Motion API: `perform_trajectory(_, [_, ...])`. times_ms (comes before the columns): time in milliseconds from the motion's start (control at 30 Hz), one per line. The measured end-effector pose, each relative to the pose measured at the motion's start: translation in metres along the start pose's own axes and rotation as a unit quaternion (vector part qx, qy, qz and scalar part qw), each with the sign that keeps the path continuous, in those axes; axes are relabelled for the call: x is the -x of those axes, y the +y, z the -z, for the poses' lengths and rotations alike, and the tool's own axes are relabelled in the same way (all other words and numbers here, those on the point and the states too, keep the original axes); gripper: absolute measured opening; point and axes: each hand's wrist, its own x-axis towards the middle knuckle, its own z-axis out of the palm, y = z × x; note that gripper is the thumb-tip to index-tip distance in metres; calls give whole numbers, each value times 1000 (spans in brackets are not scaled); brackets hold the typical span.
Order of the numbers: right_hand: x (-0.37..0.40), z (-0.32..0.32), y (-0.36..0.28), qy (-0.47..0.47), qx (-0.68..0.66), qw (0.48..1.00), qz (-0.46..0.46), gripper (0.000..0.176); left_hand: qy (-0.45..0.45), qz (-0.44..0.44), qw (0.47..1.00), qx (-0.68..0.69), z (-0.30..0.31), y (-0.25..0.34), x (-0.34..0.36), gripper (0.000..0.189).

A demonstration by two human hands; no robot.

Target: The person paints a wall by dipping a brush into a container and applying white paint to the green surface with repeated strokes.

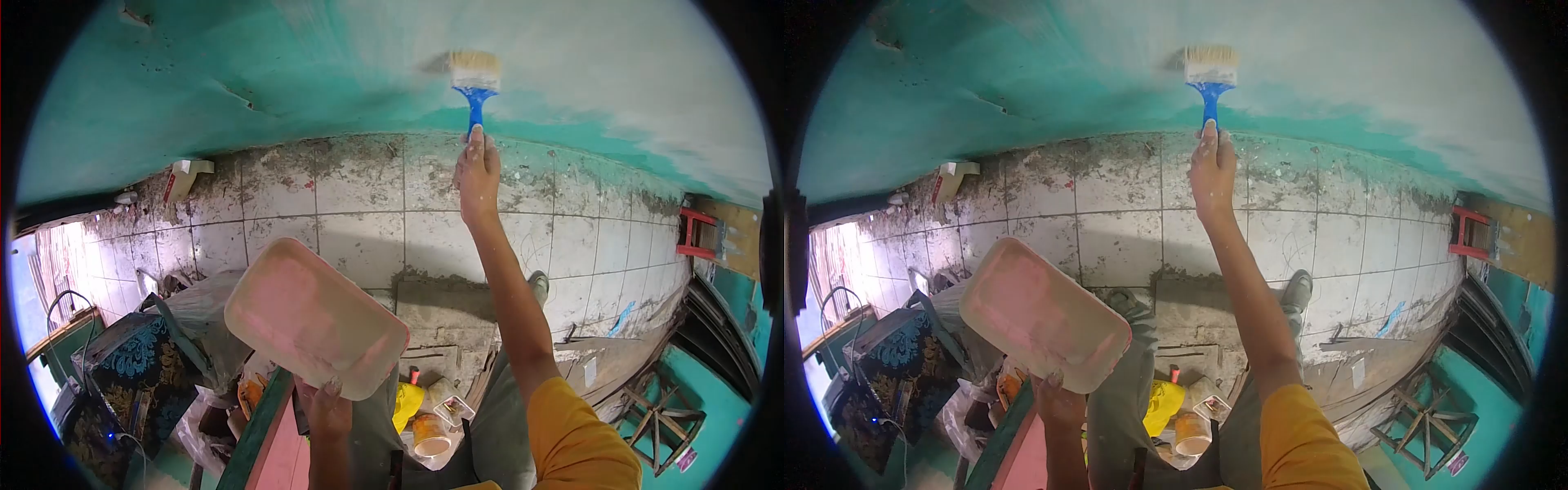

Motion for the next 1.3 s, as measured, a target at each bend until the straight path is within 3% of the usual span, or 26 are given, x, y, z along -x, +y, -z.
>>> perform_trajectory(133, [-17,10,21,-10,-20,995,102,43,12,-1,1000,-15,8,-8,6,76])
perform_trajectory(367, [-102,29,160,31,51,997,49,45,7,5,1000,-29,7,-21,9,76])
perform_trajectory(467, [-106,41,194,64,93,993,-11,45,-12,6,999,-50,15,-34,5,74])
perform_trajectory(533, [-112,48,209,89,135,976,-145,45,-17,3,999,-51,7,-38,0,73])
perform_trajectory(567, [-115,53,216,90,132,976,-149,45,-2,4,1000,-20,-1,-38,0,75])
perform_trajectory(767, [-124,60,160,23,99,964,-246,44,-16,23,1000,15,-12,-38,3,81])
perform_trajectory(867, [-106,50,91,-16,113,975,-191,42,-16,36,999,16,-24,-33,9,83])
perform_trajectory(933, [-74,43,60,19,90,995,-46,40,-19,47,999,18,-36,-29,13,84])
perform_trajectory(967, [-65,44,58,19,91,995,-45,40,-21,54,998,30,-41,-28,14,83])
perform_trajectory(1033, [-41,41,58,43,154,963,216,37,-15,60,997,40,-42,-28,18,82])
perform_trajectory(1167, [-45,32,56,10,37,983,180,37,0,60,997,39,-32,-36,22,78])
perform_trajectory(1300, [-96,38,126,54,72,978,189,38,29,27,999,23,-30,-44,20,77])
